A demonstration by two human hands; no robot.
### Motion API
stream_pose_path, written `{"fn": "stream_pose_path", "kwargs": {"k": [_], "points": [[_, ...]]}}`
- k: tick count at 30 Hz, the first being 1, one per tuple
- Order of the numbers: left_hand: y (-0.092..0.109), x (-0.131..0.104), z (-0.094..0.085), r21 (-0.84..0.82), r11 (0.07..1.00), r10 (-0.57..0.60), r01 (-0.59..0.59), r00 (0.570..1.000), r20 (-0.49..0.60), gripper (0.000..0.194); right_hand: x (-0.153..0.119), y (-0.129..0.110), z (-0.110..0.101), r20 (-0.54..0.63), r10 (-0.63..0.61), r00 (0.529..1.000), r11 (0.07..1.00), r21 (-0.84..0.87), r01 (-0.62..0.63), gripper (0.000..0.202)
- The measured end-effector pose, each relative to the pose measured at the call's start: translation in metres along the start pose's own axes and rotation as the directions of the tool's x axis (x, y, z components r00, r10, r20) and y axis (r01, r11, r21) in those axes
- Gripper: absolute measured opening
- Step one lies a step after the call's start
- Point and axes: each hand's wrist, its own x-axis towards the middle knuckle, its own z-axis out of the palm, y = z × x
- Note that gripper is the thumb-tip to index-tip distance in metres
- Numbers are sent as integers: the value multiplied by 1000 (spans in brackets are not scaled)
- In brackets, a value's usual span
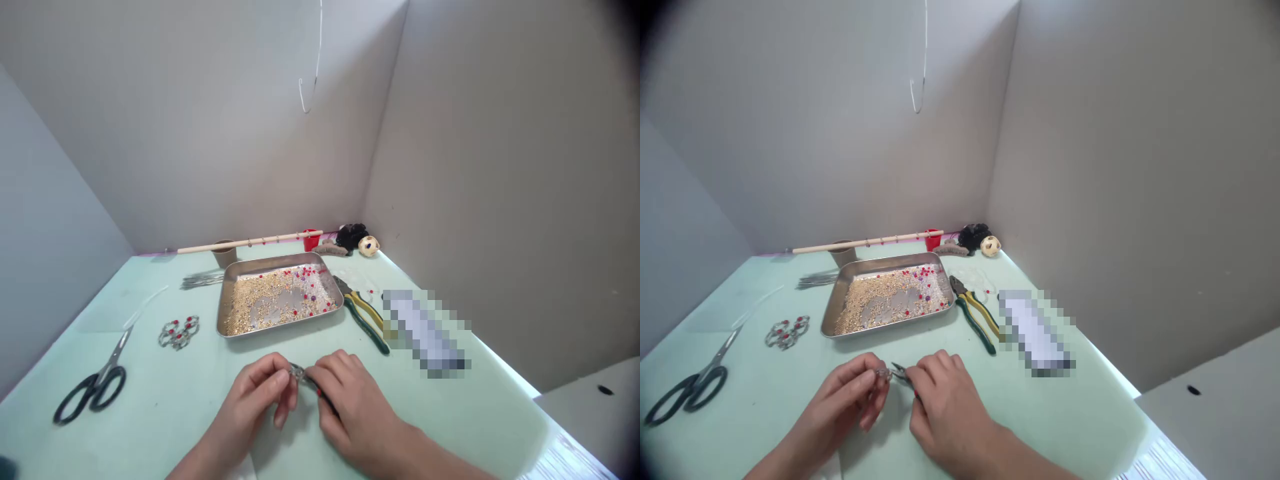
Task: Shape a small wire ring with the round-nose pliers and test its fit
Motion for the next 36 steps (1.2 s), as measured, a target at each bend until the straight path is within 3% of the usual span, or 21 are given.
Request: {"fn": "stream_pose_path", "kwargs": {"k": [9,16,20,23,28,33,36], "points": [[5,-1,1,188,977,107,-97,993,-46,27,-3,2,-1,7,22,1000,999,-38,-21,29],[48,-9,21,514,857,2,30,998,-62,34,-3,-1,-10,34,71,997,997,2,-71,25],[64,-17,33,550,831,-41,88,995,-96,35,-4,-2,-11,48,154,987,987,-52,-152,29],[54,-16,33,518,847,-73,123,991,-116,35,-6,-2,-11,67,179,982,980,-96,-172,29],[20,-7,19,431,884,-111,182,977,-185,36,-7,-1,-17,87,170,982,984,-65,-165,24],[4,-2,15,319,929,-143,189,977,-160,38,-1,-3,-29,-35,74,997,978,199,-66,27],[2,-4,17,250,950,-163,186,981,-109,37,4,-7,-31,-30,-18,999,911,411,29,19]]}}
